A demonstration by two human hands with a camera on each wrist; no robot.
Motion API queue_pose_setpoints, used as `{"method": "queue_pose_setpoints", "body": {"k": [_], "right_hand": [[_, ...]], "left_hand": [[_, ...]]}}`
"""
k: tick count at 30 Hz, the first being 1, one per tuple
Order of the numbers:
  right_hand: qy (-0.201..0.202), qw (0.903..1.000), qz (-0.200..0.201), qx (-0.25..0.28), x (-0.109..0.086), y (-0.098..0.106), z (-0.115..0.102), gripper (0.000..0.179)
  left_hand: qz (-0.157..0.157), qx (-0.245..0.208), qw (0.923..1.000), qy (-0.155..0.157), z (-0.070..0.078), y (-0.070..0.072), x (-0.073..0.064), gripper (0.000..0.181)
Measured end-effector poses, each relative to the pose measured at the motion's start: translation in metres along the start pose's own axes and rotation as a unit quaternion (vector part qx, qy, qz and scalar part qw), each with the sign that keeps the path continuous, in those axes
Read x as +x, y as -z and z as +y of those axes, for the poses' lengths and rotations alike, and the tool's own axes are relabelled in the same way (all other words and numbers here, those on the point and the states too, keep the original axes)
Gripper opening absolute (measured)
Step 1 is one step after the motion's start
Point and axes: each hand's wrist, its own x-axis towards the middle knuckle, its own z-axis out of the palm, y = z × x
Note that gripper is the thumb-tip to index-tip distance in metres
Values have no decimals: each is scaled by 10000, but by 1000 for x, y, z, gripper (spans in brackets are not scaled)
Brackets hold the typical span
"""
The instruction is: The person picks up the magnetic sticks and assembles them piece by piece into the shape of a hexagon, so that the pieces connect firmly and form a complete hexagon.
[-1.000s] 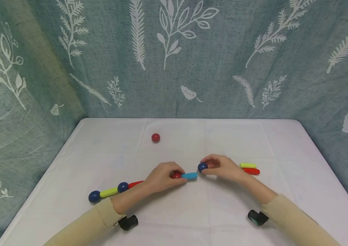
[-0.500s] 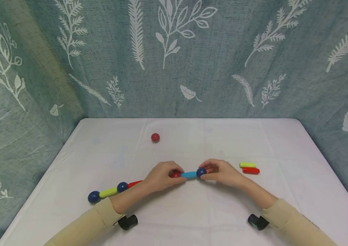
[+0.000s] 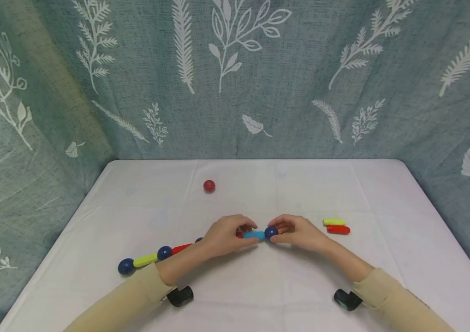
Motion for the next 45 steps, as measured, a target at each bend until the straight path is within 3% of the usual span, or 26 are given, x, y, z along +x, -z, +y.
{"method": "queue_pose_setpoints", "body": {"k": [9,25,29,35,41,45], "right_hand": [[18,9999,-21,102,1,0,3,41],[-124,9998,120,119,-12,12,0,36],[-67,9971,583,-485,-23,28,0,29],[-20,9784,1303,-1605,-43,61,2,22],[-209,9612,1505,-2301,-57,85,11,25],[-465,9586,1470,-2395,-61,93,19,26]], "left_hand": [[-235,47,9994,247,9,-13,15,36],[-349,-31,9991,259,7,-20,19,35],[-398,-46,9988,278,7,-20,19,35],[-367,-27,9991,219,6,-19,18,35],[-364,-41,9991,207,5,-18,18,35],[-382,-33,9991,181,4,-19,18,35]]}}
